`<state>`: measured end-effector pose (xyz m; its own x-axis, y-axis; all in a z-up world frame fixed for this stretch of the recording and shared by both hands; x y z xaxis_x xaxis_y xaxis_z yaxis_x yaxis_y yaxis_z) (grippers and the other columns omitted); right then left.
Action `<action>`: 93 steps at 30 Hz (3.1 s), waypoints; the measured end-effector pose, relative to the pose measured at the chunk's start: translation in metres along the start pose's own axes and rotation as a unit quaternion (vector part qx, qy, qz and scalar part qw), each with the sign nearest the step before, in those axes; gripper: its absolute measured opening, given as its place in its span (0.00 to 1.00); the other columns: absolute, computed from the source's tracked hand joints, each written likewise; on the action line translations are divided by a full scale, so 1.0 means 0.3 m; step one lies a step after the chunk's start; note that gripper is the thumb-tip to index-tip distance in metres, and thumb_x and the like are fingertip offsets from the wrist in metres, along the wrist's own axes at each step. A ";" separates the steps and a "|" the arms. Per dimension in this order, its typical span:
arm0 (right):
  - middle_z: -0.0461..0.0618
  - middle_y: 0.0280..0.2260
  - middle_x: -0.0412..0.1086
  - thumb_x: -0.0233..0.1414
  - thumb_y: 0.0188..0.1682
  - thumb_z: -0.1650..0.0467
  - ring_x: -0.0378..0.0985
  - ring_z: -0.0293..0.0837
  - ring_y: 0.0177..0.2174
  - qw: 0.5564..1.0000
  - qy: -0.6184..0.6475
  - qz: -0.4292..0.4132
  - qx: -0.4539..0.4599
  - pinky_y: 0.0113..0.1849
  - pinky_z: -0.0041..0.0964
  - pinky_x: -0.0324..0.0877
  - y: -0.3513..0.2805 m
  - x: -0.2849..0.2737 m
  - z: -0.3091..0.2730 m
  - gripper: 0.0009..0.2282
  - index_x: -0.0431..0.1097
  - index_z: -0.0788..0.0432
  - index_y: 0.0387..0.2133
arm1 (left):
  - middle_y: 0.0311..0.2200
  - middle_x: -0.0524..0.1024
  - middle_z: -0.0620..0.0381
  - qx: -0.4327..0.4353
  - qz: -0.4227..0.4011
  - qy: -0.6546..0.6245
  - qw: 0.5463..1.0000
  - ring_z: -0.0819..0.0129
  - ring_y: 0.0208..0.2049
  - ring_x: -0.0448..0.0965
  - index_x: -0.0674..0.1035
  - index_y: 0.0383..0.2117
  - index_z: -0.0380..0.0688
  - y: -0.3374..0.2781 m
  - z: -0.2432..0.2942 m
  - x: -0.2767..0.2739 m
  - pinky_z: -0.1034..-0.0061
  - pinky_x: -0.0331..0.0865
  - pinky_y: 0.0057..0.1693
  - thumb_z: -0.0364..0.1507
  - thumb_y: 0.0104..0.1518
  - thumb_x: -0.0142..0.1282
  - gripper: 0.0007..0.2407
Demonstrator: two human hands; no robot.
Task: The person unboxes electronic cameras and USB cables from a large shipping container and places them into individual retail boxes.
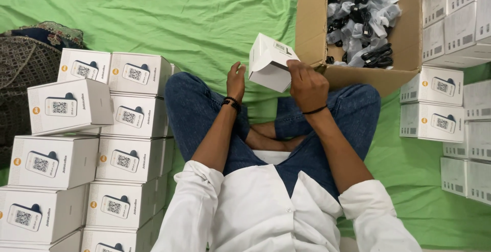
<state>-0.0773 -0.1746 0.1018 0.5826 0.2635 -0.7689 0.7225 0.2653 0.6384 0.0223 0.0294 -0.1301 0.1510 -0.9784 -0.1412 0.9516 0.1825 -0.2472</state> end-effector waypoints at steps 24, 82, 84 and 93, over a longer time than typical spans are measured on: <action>0.42 0.36 0.74 0.54 0.44 0.72 0.78 0.44 0.35 0.987 0.040 -0.152 -0.043 0.31 0.39 0.74 -0.104 0.033 -0.127 0.16 0.74 0.52 0.48 | 0.43 0.80 0.48 0.264 -0.261 0.557 0.743 0.53 0.43 0.82 0.80 0.43 0.42 -0.334 0.058 0.155 0.59 0.75 0.48 0.36 0.53 0.57 0.15; 0.59 0.62 0.57 0.66 0.39 0.68 0.54 0.62 0.64 0.980 0.160 -0.118 0.011 0.62 0.65 0.51 -0.013 0.255 -0.067 0.33 0.63 0.54 0.60 | 0.31 0.83 0.50 0.084 0.064 0.070 0.992 0.62 0.29 0.82 0.82 0.41 0.38 -0.135 0.207 -0.108 0.68 0.75 0.40 0.33 0.62 0.54 0.11; 0.61 0.65 0.55 0.66 0.43 0.69 0.53 0.64 0.65 0.979 0.185 -0.070 0.049 0.63 0.58 0.54 -0.026 0.265 -0.053 0.33 0.59 0.56 0.63 | 0.35 0.83 0.55 -0.002 0.147 -0.081 0.986 0.68 0.30 0.81 0.81 0.42 0.38 -0.093 0.162 -0.161 0.72 0.77 0.34 0.31 0.63 0.52 0.10; 0.57 0.55 0.69 0.57 0.51 0.75 0.79 0.49 0.47 0.783 0.512 -0.195 0.292 0.46 0.41 0.77 -0.161 0.454 0.066 0.27 0.57 0.59 0.64 | 0.40 0.79 0.58 -0.086 0.088 -0.187 0.975 0.72 0.36 0.78 0.78 0.50 0.42 0.018 0.000 -0.138 0.75 0.77 0.35 0.32 0.63 0.47 0.13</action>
<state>-0.0256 -0.1698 -0.0344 -0.1138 0.9539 -0.2776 0.9927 0.1201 0.0059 0.0210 0.0709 -0.1256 0.4262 -0.8911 0.1557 0.8481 0.3337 -0.4116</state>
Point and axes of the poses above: each hand's wrist, its own y-axis towards the middle knuckle, its own x-axis out of the palm, z = x × y, the point moved 3 cm from there along y, towards the middle knuckle
